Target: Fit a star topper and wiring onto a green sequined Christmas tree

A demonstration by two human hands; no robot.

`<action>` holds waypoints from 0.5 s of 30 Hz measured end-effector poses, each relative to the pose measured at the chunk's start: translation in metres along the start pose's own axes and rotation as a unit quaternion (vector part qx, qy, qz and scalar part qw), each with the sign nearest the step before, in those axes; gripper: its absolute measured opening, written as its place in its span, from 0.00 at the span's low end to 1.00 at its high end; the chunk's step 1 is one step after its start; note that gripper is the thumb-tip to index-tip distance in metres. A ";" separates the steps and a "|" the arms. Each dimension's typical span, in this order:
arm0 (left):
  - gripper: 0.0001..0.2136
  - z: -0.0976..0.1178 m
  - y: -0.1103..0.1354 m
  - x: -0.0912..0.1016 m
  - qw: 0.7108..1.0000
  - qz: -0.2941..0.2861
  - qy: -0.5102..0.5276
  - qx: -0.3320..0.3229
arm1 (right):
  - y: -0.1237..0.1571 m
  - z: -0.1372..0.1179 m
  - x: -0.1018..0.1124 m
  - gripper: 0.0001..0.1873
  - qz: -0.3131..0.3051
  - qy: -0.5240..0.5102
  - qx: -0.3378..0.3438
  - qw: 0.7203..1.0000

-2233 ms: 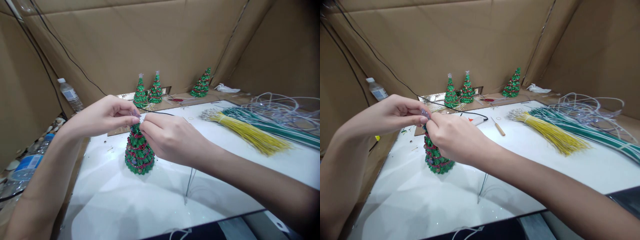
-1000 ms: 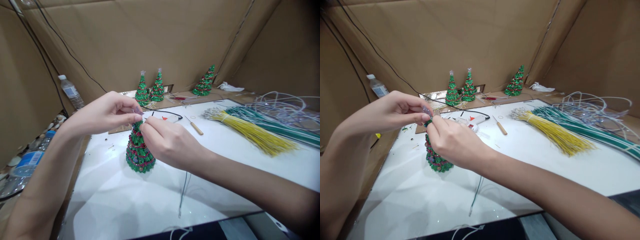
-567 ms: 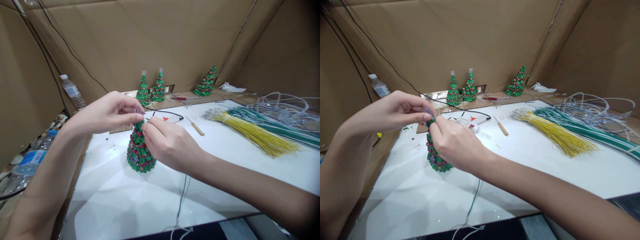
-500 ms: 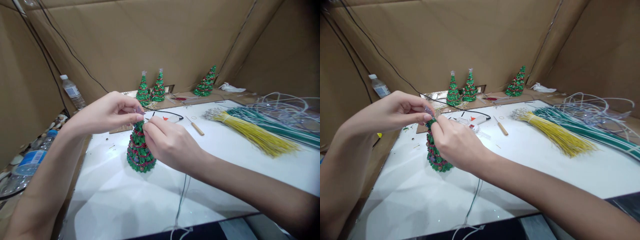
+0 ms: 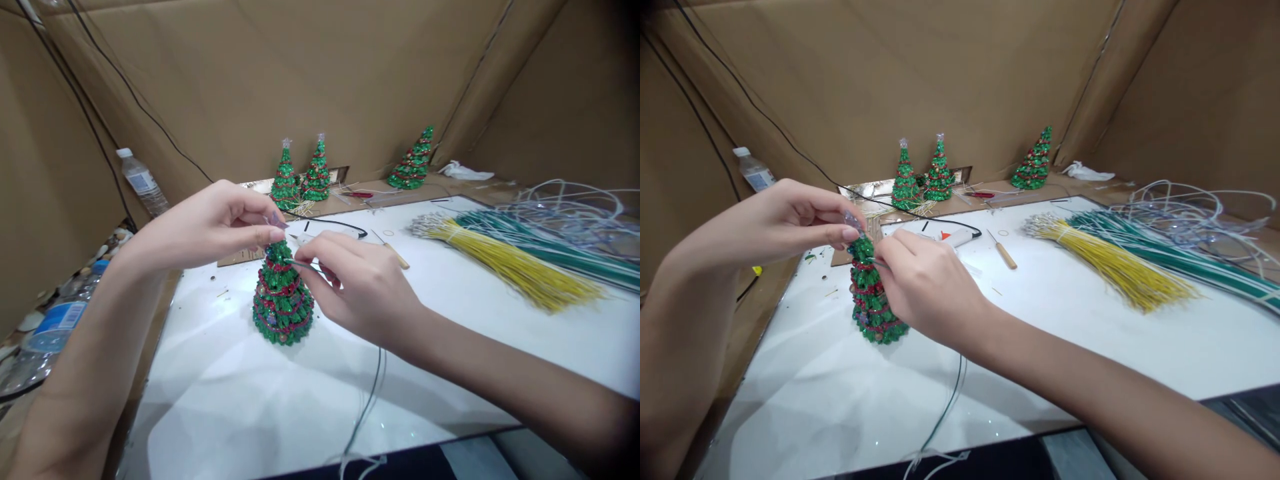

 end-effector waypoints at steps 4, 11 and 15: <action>0.09 0.001 0.000 -0.001 1.000 -0.002 0.008 -0.003 | -0.002 -0.002 0.003 0.04 -0.003 -0.020 0.001 1.000; 0.09 0.002 -0.001 -0.001 1.000 -0.001 0.008 -0.008 | -0.005 -0.005 0.006 0.04 0.020 -0.039 0.013 0.999; 0.08 0.004 0.000 -0.001 1.000 -0.005 0.015 -0.021 | -0.007 -0.004 0.006 0.13 0.033 -0.059 -0.004 0.998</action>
Point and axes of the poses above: each hand's wrist, its own y-axis away from the middle knuckle, its own x-axis out of the back of the hand, z = x × y, the point moved 9 cm from there along -y, towards the middle knuckle
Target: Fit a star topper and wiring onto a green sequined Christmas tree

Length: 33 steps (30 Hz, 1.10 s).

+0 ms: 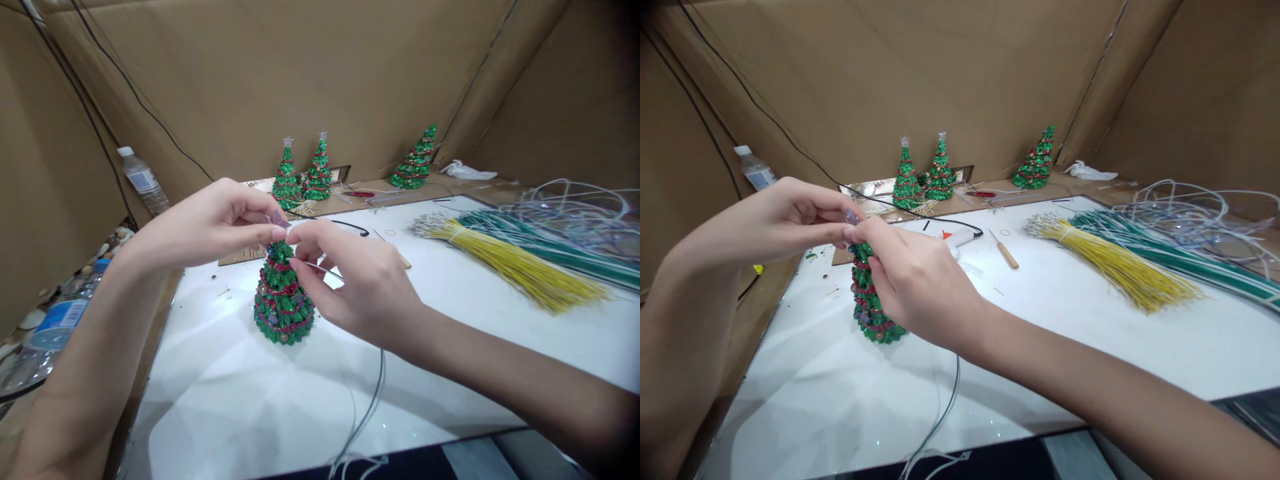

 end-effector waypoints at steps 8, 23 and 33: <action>0.07 0.001 -0.001 0.002 1.000 0.013 -0.010 -0.014 | -0.008 0.008 -0.006 0.17 -0.038 -0.033 -0.069 0.996; 0.08 -0.002 0.000 0.000 1.000 0.005 -0.002 0.004 | 0.002 0.015 -0.003 0.06 -0.010 -0.022 -0.070 0.997; 0.09 -0.003 0.000 0.002 1.000 0.015 -0.024 -0.002 | 0.001 0.008 -0.003 0.06 -0.017 0.051 -0.041 0.998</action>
Point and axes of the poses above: each hand's wrist, its own y-axis away from the middle knuckle, its own x-axis out of the back of the hand, z = x × y, the point moved 9 cm from there along -y, towards the middle knuckle
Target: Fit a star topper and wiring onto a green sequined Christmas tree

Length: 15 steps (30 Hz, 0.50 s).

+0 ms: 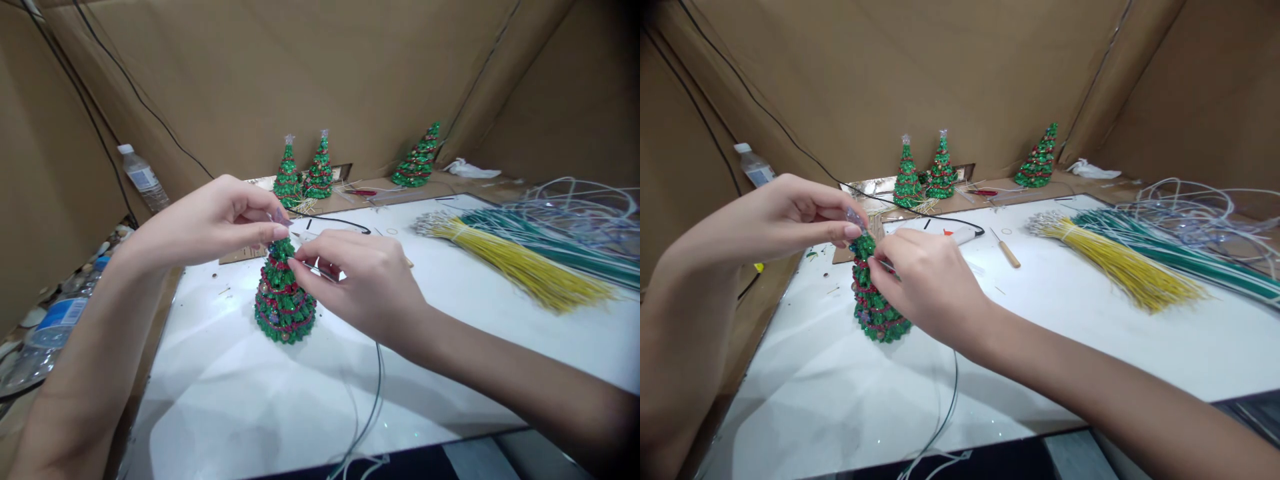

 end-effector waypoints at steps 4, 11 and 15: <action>0.09 0.000 0.000 0.000 1.000 -0.001 0.005 0.002 | -0.003 0.003 -0.001 0.06 -0.010 -0.005 -0.025 1.000; 0.09 0.000 0.000 0.000 1.000 -0.001 -0.012 0.005 | -0.007 0.011 -0.004 0.07 -0.034 -0.056 -0.097 0.993; 0.10 -0.001 0.001 -0.001 1.000 -0.005 -0.016 0.016 | -0.007 0.013 -0.005 0.08 -0.035 -0.057 -0.119 0.991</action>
Point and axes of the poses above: each hand's wrist, its own y-axis away from the middle knuckle, its own x-axis out of the back of the hand, z = x × y, the point moved 9 cm from there along -y, towards the middle knuckle
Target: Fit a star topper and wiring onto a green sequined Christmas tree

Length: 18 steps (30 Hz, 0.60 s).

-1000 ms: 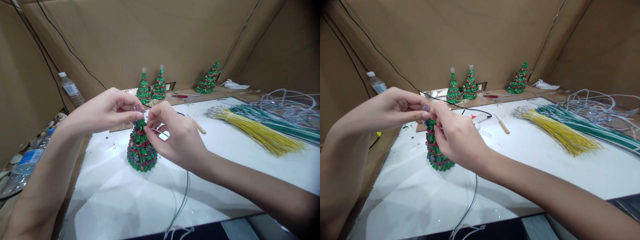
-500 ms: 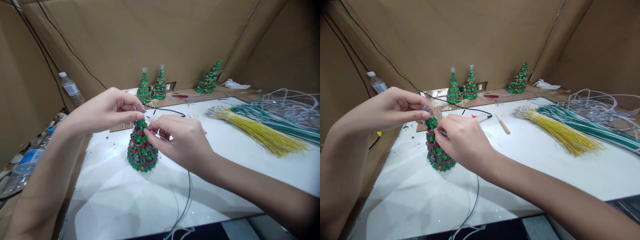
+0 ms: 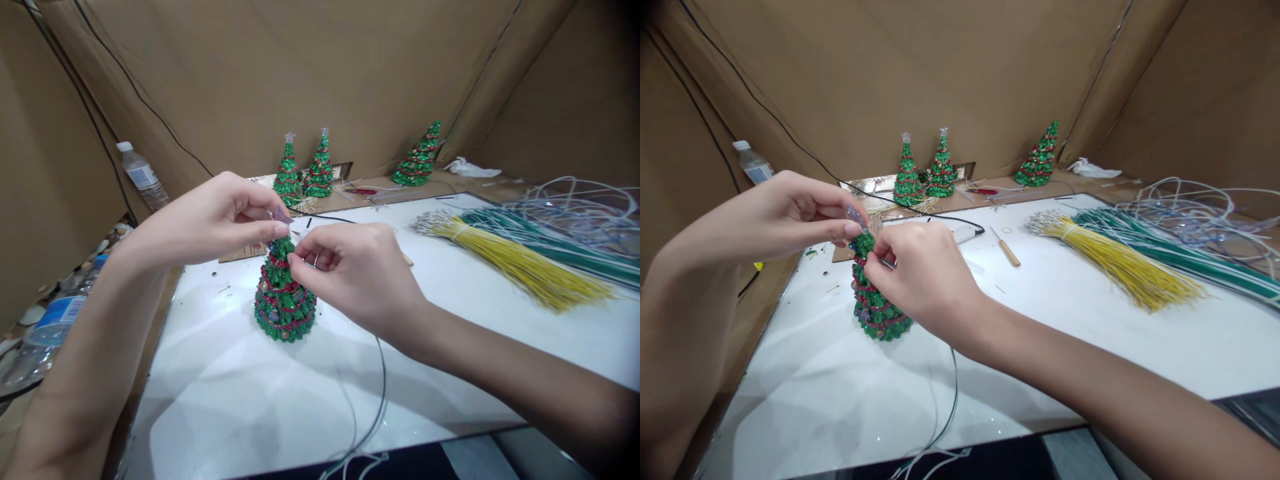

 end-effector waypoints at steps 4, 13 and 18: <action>0.10 0.002 0.000 0.001 1.000 0.008 0.007 -0.007 | 0.002 0.002 -0.002 0.07 -0.015 0.015 -0.002 1.000; 0.08 0.002 0.000 0.001 1.000 0.008 0.026 -0.002 | 0.003 -0.001 -0.001 0.08 -0.019 0.019 0.024 0.999; 0.08 0.003 0.000 0.000 0.999 0.004 0.041 -0.009 | 0.003 -0.001 0.000 0.08 -0.015 0.010 0.034 0.999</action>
Point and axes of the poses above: each hand's wrist, its own y-axis away from the middle knuckle, its own x-axis out of the back of the hand, z = x × y, the point moved 9 cm from there along -y, towards the middle knuckle
